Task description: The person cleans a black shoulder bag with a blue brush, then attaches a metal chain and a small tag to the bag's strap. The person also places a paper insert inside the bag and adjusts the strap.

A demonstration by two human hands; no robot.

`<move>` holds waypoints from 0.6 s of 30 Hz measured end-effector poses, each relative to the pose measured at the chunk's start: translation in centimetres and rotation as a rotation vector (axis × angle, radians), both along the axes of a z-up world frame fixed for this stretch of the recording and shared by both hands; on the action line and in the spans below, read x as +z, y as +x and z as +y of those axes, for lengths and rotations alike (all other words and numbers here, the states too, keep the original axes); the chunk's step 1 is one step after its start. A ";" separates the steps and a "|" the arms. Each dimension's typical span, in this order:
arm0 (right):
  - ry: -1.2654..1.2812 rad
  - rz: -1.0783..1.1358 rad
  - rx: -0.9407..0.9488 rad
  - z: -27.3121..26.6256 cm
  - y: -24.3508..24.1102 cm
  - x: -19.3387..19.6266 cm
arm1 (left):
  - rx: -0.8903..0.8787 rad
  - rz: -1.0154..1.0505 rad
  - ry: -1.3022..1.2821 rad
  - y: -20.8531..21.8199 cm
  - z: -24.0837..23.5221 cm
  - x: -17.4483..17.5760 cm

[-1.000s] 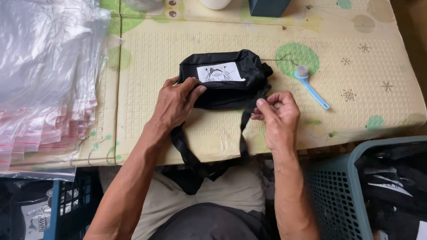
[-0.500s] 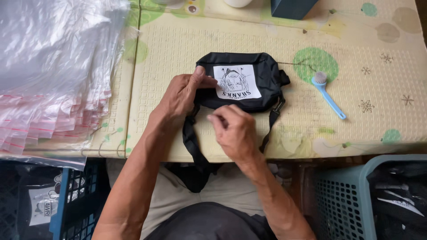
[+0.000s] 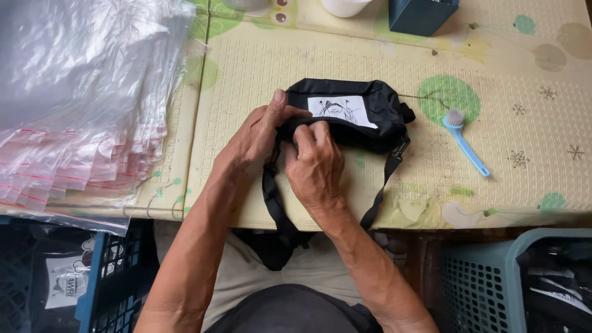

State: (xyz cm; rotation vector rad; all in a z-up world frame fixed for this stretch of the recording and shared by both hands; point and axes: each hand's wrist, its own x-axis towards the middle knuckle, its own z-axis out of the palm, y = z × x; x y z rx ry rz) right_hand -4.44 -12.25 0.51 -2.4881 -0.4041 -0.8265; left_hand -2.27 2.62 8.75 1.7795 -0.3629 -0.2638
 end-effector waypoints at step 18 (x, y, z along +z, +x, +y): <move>0.078 -0.065 0.070 0.7 -0.7 0.0 | 0.030 -0.009 0.085 1.8 0.0 -4.2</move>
